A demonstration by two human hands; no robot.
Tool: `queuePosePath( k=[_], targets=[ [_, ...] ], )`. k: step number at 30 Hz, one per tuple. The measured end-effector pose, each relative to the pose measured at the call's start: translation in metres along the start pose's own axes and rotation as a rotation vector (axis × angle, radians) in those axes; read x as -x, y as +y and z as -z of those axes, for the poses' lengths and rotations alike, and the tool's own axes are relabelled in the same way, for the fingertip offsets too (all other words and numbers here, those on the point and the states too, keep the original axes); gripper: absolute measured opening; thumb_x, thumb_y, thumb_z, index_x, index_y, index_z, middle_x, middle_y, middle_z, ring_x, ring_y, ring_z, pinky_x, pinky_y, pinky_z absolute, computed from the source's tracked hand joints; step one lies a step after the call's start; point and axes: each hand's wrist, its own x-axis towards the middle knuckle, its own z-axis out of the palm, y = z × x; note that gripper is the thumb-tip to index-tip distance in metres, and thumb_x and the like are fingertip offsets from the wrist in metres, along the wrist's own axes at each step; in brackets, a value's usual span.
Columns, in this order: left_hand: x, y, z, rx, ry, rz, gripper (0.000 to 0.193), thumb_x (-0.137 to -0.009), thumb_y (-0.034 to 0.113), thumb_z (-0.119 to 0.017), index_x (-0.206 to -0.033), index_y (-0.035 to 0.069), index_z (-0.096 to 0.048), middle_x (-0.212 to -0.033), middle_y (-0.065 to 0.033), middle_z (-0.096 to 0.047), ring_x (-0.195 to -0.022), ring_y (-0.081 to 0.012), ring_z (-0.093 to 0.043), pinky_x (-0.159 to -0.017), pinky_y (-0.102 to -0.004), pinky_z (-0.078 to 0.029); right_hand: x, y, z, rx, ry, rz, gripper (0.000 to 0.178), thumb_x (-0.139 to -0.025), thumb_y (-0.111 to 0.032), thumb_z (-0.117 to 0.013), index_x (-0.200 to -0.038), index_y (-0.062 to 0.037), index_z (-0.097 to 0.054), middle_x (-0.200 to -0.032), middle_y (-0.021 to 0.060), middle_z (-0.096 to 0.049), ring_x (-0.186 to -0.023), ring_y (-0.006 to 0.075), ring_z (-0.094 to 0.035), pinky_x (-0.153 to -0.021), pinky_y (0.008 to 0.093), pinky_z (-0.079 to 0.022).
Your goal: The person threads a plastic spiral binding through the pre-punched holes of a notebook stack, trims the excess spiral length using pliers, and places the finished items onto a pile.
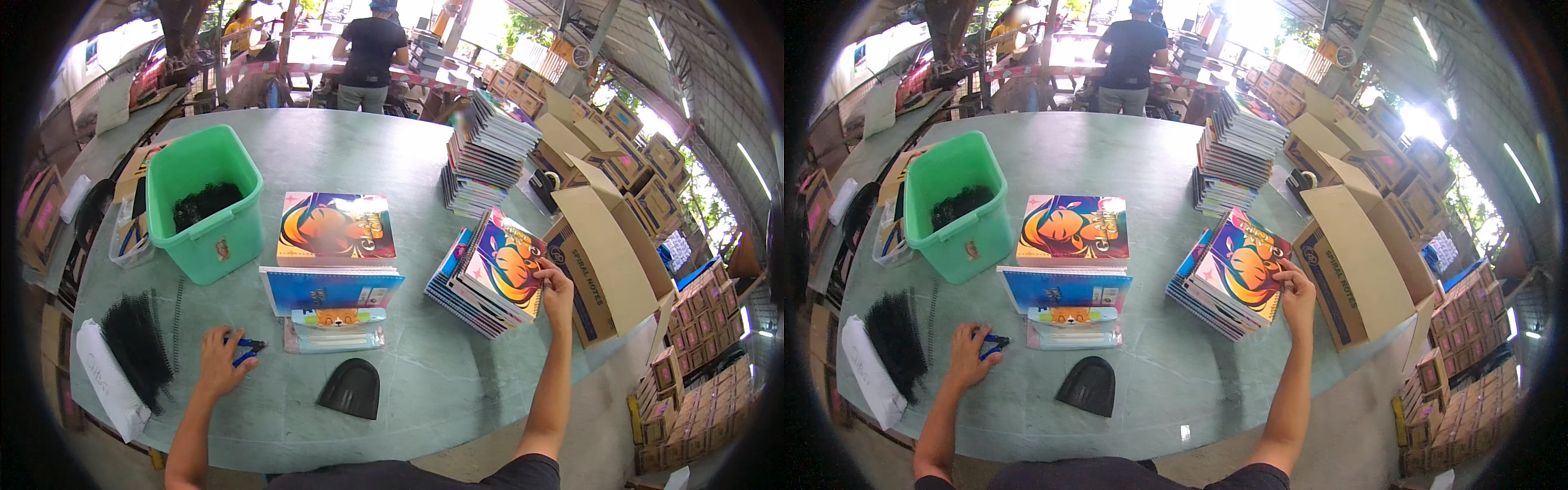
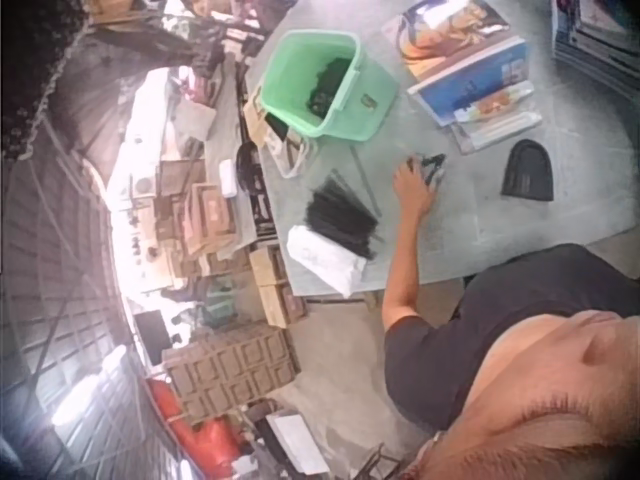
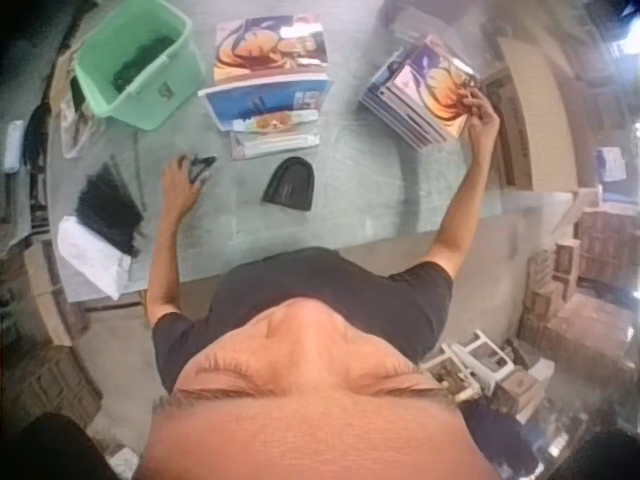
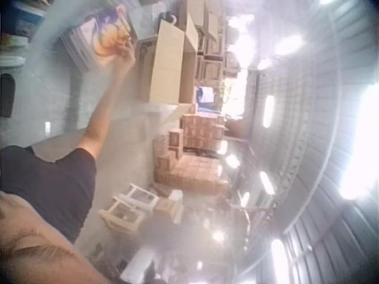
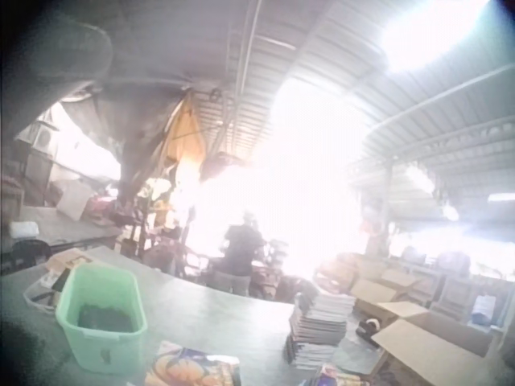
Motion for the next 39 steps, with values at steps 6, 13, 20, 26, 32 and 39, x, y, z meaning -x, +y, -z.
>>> queuePosePath(
  k=[6, 13, 20, 26, 32, 39],
  targets=[
    [0.015, -0.082, 0.044, -0.272, -0.034, 0.613, 0.044, -0.08, 0.033, -0.064, -0.105, -0.003, -0.058, -0.103, -0.0264, -0.057, -0.094, -0.0391, -0.058, -0.079, -0.0461, -0.048, 0.008, -0.058, -0.005, 0.346, 0.2, 0.083, 0.028, -0.075, 0.015, -0.047, -0.088, -0.0005, -0.067, -0.128, 0.0202, -0.051, -0.12, 0.0316, -0.05, -0.098, 0.0362, -0.041],
    [0.008, -0.073, 0.036, -0.197, 0.185, 0.652, 0.02, -0.088, 0.018, -0.053, -0.086, -0.002, -0.056, -0.078, -0.0245, -0.061, -0.08, -0.0402, -0.062, -0.066, -0.0483, -0.049, 0.033, -0.205, -0.199, -0.014, -0.36, 0.676, 0.028, -0.079, -0.004, -0.064, -0.106, -0.0062, -0.062, -0.121, 0.0158, -0.058, -0.113, 0.0294, -0.053, -0.096, 0.0401, -0.042],
    [0.015, -0.052, 0.111, 0.125, 0.662, 0.455, 0.015, -0.076, 0.004, -0.071, -0.085, -0.001, -0.06, -0.08, -0.0089, -0.059, -0.072, -0.0176, -0.057, -0.063, -0.0292, -0.046, 0.049, -0.218, -0.294, 0.028, -0.344, 0.825, 0.02, -0.081, -0.015, -0.063, -0.1, -0.0084, -0.063, -0.09, 0.0085, -0.065, -0.085, 0.028, -0.061, -0.077, 0.039, -0.047],
    [-0.026, -0.027, 0.14, 1.065, 0.729, 0.381, 0.038, -0.081, 0.006, -0.064, -0.118, 0.002, -0.054, -0.087, -0.0062, -0.062, -0.071, -0.0109, -0.057, -0.067, -0.0239, -0.047, 0.061, -0.23, -0.287, 0.091, -0.539, 0.774, 0.021, -0.077, -0.016, -0.065, -0.096, -0.0101, -0.06, -0.086, 0.008, -0.064, -0.083, 0.0256, -0.062, -0.071, 0.0379, -0.047],
    [-0.055, 0.04, 0.011, 0.306, -0.252, 0.085, 0.068, -0.079, 0.01, -0.062, -0.14, 0.006, -0.032, -0.086, -0.0172, -0.067, -0.072, -0.0241, -0.065, -0.063, -0.034, -0.052, 0.061, -0.246, -0.3, 0.243, -0.544, 0.74, 0.026, -0.074, -0.028, -0.069, -0.091, -0.0099, -0.062, -0.082, 0.0066, -0.066, -0.081, 0.0252, -0.063, -0.068, 0.0382, -0.048],
    [-0.071, 0.059, 0.068, 0.611, 0.267, 0.216, 0.027, -0.084, 0.016, -0.065, -0.106, 0.001, -0.059, -0.077, -0.013, -0.066, -0.069, -0.0147, -0.064, -0.065, -0.0277, -0.05, 0.066, -0.245, -0.302, 0.295, -0.354, 0.665, 0.035, -0.068, -0.043, -0.072, -0.072, -0.0097, -0.065, -0.062, 0.0099, -0.063, -0.064, 0.0267, -0.064, -0.061, 0.039, -0.048]
  ],
)
